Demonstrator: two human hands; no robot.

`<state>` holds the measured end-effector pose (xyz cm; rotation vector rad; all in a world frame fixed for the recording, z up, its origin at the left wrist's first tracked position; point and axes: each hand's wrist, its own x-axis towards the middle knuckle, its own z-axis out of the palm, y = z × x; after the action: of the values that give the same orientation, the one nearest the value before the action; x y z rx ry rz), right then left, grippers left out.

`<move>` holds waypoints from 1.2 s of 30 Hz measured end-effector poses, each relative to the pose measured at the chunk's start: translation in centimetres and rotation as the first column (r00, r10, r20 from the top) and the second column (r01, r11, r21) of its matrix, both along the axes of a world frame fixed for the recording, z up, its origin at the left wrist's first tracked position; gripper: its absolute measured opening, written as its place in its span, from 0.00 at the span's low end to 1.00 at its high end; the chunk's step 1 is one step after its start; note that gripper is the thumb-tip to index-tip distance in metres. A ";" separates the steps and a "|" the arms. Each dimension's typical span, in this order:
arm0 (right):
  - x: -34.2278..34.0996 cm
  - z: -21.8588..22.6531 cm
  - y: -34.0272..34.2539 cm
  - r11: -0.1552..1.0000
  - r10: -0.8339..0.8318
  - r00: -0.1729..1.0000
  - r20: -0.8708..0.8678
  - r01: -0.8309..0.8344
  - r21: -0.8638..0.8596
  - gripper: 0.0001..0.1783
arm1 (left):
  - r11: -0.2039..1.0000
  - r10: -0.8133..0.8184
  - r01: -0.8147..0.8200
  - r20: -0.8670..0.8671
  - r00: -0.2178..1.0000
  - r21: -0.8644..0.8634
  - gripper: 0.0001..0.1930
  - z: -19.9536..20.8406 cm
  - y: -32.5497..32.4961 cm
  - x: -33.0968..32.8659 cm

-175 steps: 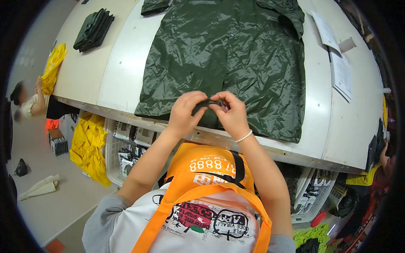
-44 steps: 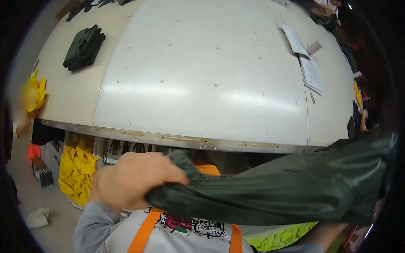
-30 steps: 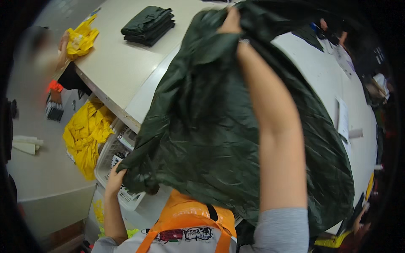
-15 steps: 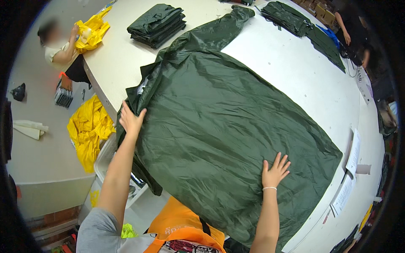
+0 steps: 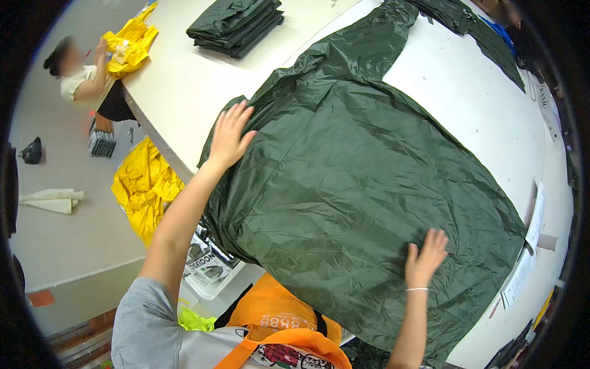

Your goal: The person folds a green raincoat on a white table, smoothing and aligning the fabric, then folding it into a compact rectangle. The person places the folded coat into a white basket below the table and repeats the process with another green raincoat.

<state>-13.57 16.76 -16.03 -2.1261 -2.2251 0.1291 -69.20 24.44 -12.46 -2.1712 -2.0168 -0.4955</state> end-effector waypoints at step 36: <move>-6.8 1.5 23.0 0.950 0.178 0.984 -0.002 -0.171 0.260 0.33 | 0.975 -0.155 0.108 0.243 0.958 0.196 0.35 0.5 20.6 4.3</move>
<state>-20.35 39.76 -14.51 -1.7847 -2.2683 -0.1208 -64.92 45.08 -11.98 -2.2355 -1.8614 -0.9849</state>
